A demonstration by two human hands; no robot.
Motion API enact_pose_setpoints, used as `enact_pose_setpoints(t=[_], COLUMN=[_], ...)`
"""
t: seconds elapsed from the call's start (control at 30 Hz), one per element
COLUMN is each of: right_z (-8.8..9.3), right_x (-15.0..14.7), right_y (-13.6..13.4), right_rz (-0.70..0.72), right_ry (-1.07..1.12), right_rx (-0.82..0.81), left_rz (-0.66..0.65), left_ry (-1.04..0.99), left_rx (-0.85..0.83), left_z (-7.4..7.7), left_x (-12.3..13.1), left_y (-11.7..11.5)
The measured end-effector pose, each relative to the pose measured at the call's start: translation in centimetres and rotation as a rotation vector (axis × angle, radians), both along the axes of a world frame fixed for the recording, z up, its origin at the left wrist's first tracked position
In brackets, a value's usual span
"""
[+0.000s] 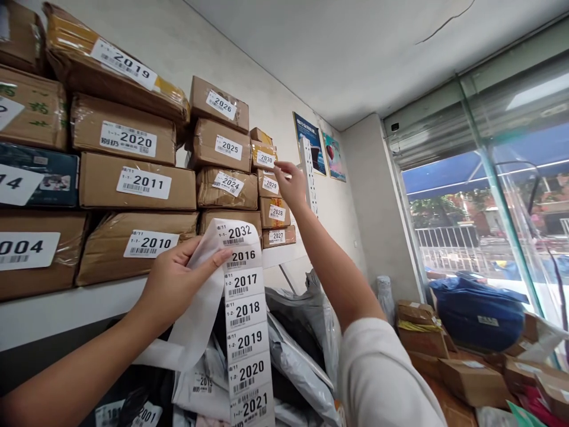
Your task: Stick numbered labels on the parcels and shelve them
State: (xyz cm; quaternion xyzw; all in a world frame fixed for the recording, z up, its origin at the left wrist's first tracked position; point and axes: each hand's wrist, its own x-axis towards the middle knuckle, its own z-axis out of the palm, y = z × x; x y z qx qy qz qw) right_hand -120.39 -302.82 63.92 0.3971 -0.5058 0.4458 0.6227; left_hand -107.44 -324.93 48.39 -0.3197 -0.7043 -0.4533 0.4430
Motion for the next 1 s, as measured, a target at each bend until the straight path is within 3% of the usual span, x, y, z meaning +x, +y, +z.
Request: enact_pose_setpoints(t=[0.07,0.13,0.17,0.23,0.3,0.47,0.7,0.83,0.93,1.0], right_z=[-3.9,-7.8,-9.5,-11.8,-12.9,-13.4,-14.1,-13.8,-11.7,-8.5], right_x=[3.2,6.2,7.5,9.0,9.4,8.8,8.5,8.3,7.4,5.8], right_y=[-0.5,-1.1,-1.3,-1.8,-2.0,-2.2,-3.6,-4.5,-4.6,-4.2], right_rz=[0.247,0.422,0.488,0.575,0.606,0.595,0.488,0.39,0.321,0.251], right_ry=[-0.092,-0.264,-0.327,-0.415,-0.455,-0.471,-0.315,-0.155,-0.063,0.004], right_rx=[0.225,0.57,0.641,0.615,0.506,0.345,0.135,0.086,0.079,0.01], left_rz=[-0.011,-0.025,-0.043,-0.108,-0.179,-0.24,-0.082,-0.087,-0.026,0.039], left_ry=[0.024,0.041,0.038,-0.001,-0.045,-0.058,0.038,0.021,-0.005,-0.003], left_rx=[0.005,0.022,0.032,0.055,0.091,0.106,0.132,0.169,0.172,0.179], left_z=[-0.1,-0.1,-0.1,-0.1,-0.1,-0.5,-0.7,-0.7,-1.6,-2.4], left_x=[-0.2,-0.5,-0.7,-1.0,-1.2,-1.5,-2.3,-2.1,-1.8,-1.6], left_y=[-0.1,0.1,0.4,1.0,1.8,2.9,2.7,1.9,1.0,0.2])
